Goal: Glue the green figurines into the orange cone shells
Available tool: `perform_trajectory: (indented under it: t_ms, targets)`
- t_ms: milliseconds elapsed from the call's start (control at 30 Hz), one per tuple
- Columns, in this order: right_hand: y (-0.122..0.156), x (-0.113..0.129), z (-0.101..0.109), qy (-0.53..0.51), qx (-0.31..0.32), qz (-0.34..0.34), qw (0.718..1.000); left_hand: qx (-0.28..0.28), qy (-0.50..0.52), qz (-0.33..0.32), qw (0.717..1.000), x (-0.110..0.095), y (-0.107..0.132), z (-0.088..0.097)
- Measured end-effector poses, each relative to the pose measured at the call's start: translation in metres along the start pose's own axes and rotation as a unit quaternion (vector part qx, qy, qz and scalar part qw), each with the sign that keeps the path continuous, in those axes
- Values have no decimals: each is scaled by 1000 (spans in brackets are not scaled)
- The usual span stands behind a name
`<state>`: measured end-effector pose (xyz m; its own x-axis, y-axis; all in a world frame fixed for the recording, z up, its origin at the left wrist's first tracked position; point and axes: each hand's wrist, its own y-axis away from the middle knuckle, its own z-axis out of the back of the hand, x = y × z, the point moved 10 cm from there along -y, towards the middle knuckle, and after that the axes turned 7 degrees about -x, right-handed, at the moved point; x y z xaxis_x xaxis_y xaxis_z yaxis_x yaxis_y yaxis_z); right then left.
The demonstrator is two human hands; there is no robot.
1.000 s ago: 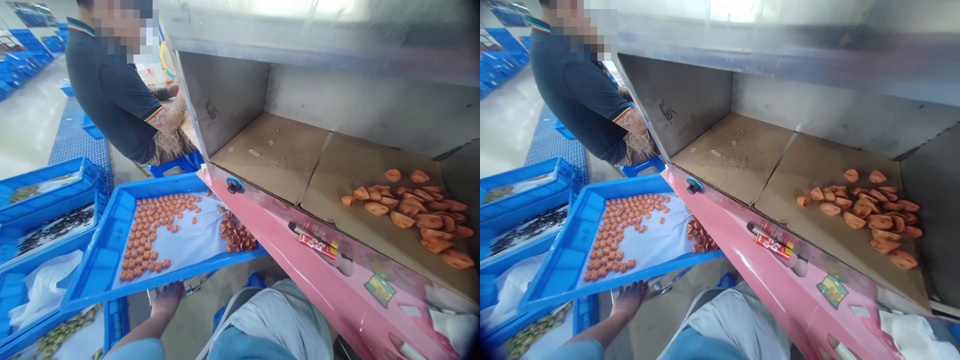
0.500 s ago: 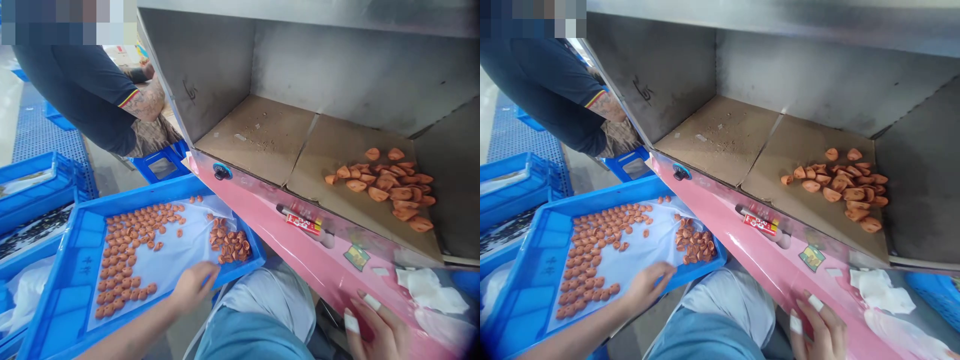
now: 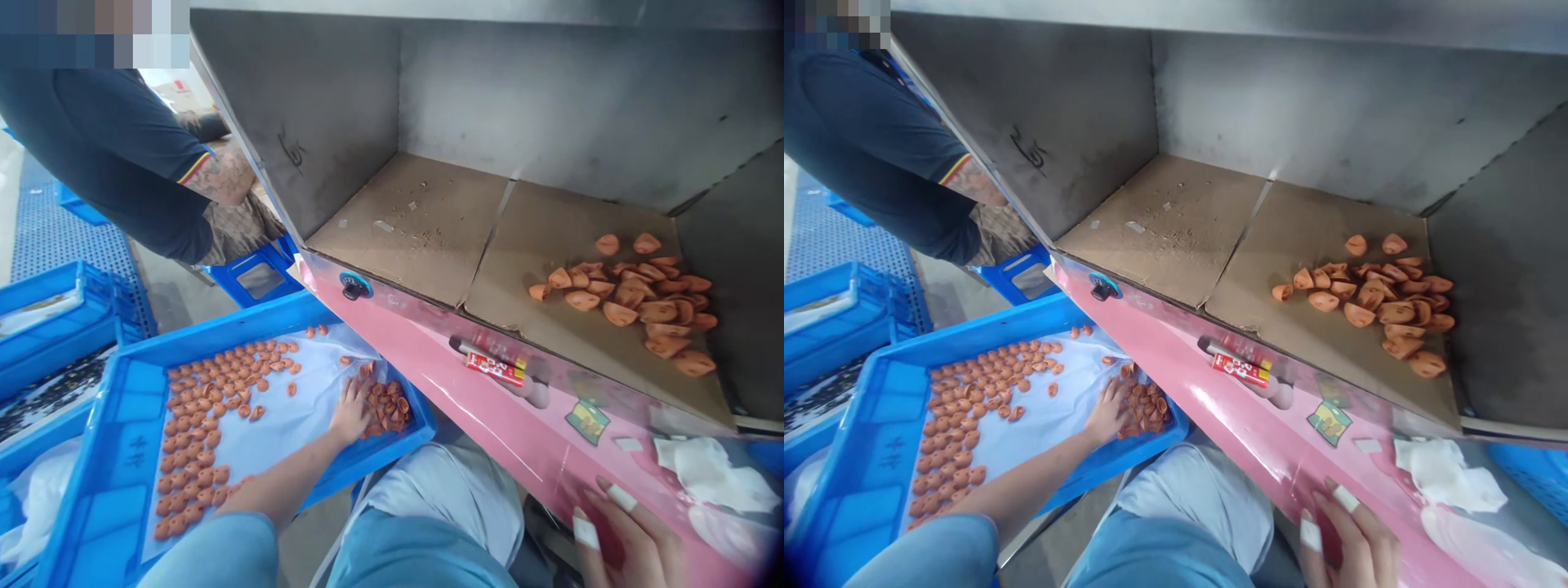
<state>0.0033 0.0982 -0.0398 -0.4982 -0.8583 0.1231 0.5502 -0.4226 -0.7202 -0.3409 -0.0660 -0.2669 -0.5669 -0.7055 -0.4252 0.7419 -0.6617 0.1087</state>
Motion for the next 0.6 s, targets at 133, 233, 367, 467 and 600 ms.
perform_trajectory:
  t_ms: [133, 233, 367, 467, 600]
  targets:
    - [-8, 24, -11, -81, 21, 12, 996, -6, 3, -3, 1000, 0, 0, 7]
    - [-17, 74, -56, -207, 148, 26, 967, -29, -16, 41, 999, 9, -27, 16]
    - [-38, 159, -114, -293, 282, 57, 912, -6, -27, 66, 997, 3, -49, 6]
    - [-48, 205, -131, -347, 326, 95, 874, 31, -11, 38, 999, -7, -40, 0]
    - [-50, 205, -131, -338, 303, 122, 882, 61, 30, -2, 998, 0, -17, 13]
